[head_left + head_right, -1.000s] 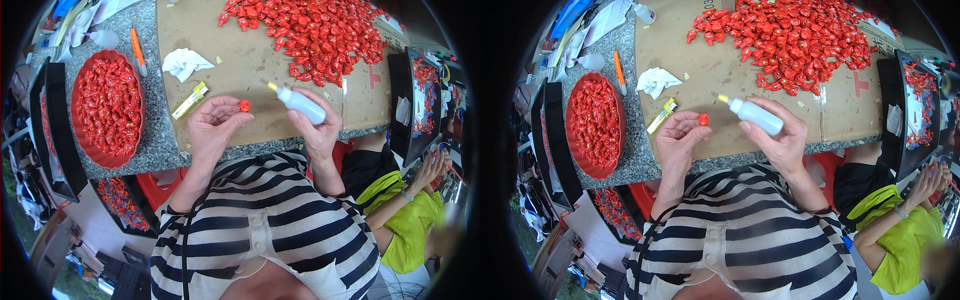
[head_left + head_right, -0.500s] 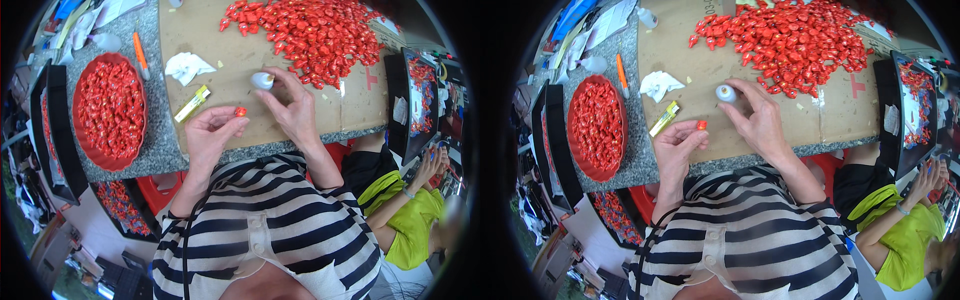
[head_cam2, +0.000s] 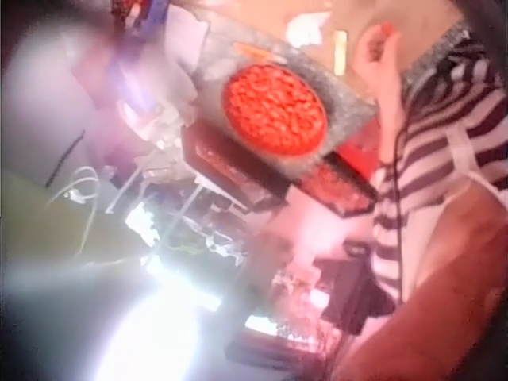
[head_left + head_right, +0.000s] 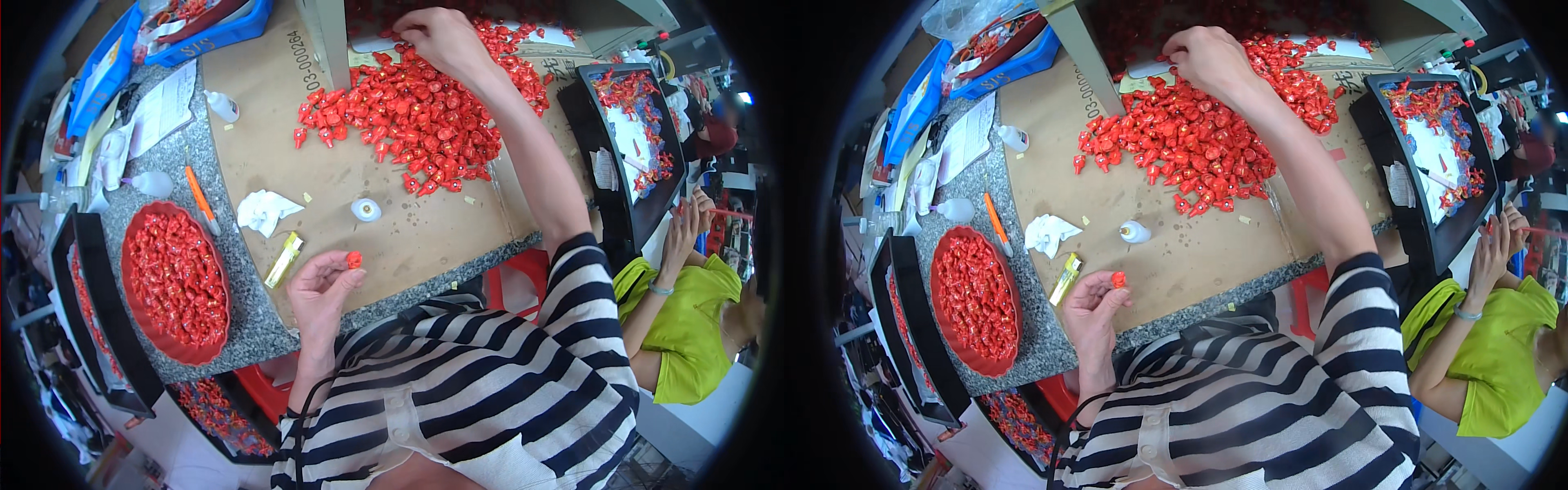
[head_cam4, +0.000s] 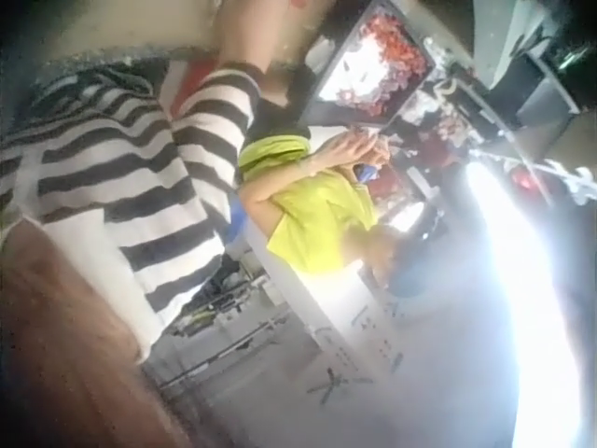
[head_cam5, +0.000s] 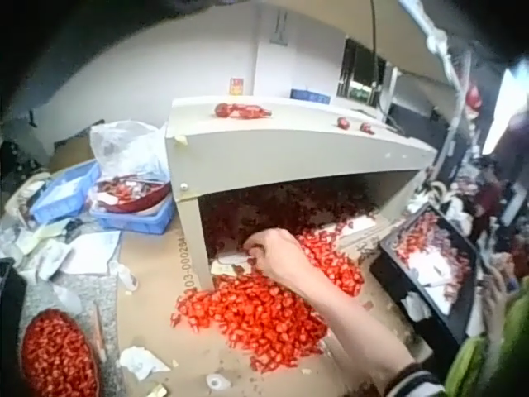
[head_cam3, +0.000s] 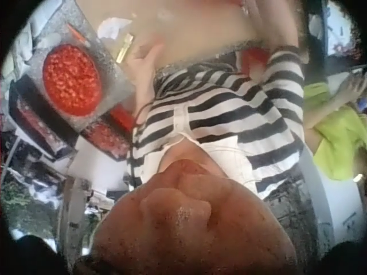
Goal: The person applies glue from a bottle to small red plastic toy components and assembles them by hand at a workstation.
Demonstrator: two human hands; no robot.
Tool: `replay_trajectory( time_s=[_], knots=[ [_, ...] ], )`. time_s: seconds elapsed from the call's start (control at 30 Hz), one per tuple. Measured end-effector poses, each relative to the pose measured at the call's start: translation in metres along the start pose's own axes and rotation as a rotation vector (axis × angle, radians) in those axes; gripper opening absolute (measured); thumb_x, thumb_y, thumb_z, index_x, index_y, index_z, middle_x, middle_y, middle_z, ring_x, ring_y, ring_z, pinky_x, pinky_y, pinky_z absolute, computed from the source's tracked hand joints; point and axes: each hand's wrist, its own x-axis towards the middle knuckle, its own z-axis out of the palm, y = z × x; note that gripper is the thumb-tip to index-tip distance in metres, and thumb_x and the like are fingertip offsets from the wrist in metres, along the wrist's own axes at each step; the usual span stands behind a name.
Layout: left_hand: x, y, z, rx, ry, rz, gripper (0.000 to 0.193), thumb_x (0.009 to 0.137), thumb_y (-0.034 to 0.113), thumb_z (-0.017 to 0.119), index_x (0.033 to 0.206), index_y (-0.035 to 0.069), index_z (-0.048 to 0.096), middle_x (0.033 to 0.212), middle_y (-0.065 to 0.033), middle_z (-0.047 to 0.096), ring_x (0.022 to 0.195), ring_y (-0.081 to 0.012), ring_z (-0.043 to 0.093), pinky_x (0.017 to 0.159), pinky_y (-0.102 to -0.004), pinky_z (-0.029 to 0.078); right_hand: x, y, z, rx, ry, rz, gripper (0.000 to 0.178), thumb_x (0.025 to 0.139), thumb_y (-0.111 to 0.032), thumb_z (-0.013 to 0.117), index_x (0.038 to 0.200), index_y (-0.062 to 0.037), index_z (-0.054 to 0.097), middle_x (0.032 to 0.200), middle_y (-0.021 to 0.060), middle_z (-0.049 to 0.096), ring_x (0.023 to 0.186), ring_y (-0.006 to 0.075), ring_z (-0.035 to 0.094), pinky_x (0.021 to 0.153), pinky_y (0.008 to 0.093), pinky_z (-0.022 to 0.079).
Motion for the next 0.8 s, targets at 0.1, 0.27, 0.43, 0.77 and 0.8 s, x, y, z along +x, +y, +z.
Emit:
replay_trajectory(
  time_s=[0.1, 0.27, 0.43, 0.77, 0.8],
  knots=[
    [0.001, -0.001, 0.000, 0.007, -0.001, -0.006, 0.023, 0.071, -0.009, 0.063, 0.092, -0.003, 0.058, 0.082, -0.0082, 0.062, 0.069, -0.0107, 0.059, 0.060, -0.0216, 0.050, 0.026, 0.012, 0.020, -0.201, -0.151, -0.082, 0.024, 0.073, -0.017, 0.055, 0.094, -0.0136, 0.065, 0.087, 0.0127, 0.063, 0.086, 0.0280, 0.059, 0.078, 0.0375, 0.046],
    [0.008, 0.003, 0.008, 0.021, -0.022, -0.016, 0.023, 0.070, -0.010, 0.062, 0.092, -0.004, 0.057, 0.083, -0.0087, 0.062, 0.071, -0.0117, 0.059, 0.061, -0.0224, 0.051, 0.032, 0.028, 0.020, -0.307, -0.071, -0.077, 0.024, 0.074, -0.022, 0.059, 0.096, -0.0154, 0.064, 0.085, 0.0095, 0.063, 0.078, 0.0225, 0.061, 0.070, 0.0343, 0.048],
    [0.004, -0.001, 0.001, -0.040, -0.105, 0.079, 0.024, 0.069, -0.015, 0.059, 0.091, -0.006, 0.057, 0.085, -0.0093, 0.061, 0.075, -0.0134, 0.060, 0.068, -0.0235, 0.051, -0.034, -0.058, -0.047, 0.209, -0.197, 0.009, 0.021, 0.074, -0.018, 0.062, 0.090, -0.0053, 0.064, 0.075, 0.0137, 0.061, 0.070, 0.0220, 0.059, 0.064, 0.0324, 0.046],
    [-0.001, -0.009, -0.001, -0.044, -0.258, 0.093, 0.026, 0.068, -0.013, 0.060, 0.093, -0.005, 0.055, 0.093, -0.0169, 0.059, 0.083, -0.0212, 0.061, 0.069, -0.0271, 0.052, -0.190, -0.081, -0.018, 1.022, -0.606, 0.513, 0.029, 0.072, -0.005, 0.067, 0.100, 0.0004, 0.061, 0.083, 0.0047, 0.061, 0.061, 0.0043, 0.054, 0.054, 0.0176, 0.045],
    [-0.002, -0.010, -0.001, -0.042, -0.258, 0.090, 0.026, 0.068, -0.013, 0.060, 0.093, -0.005, 0.055, 0.093, -0.0169, 0.059, 0.083, -0.0212, 0.061, 0.069, -0.0271, 0.052, -0.194, -0.083, -0.016, 1.032, -0.607, 0.521, 0.032, 0.072, -0.003, 0.066, 0.103, 0.0009, 0.060, 0.084, 0.0062, 0.061, 0.059, 0.0048, 0.054, 0.053, 0.0170, 0.044]
  ],
)
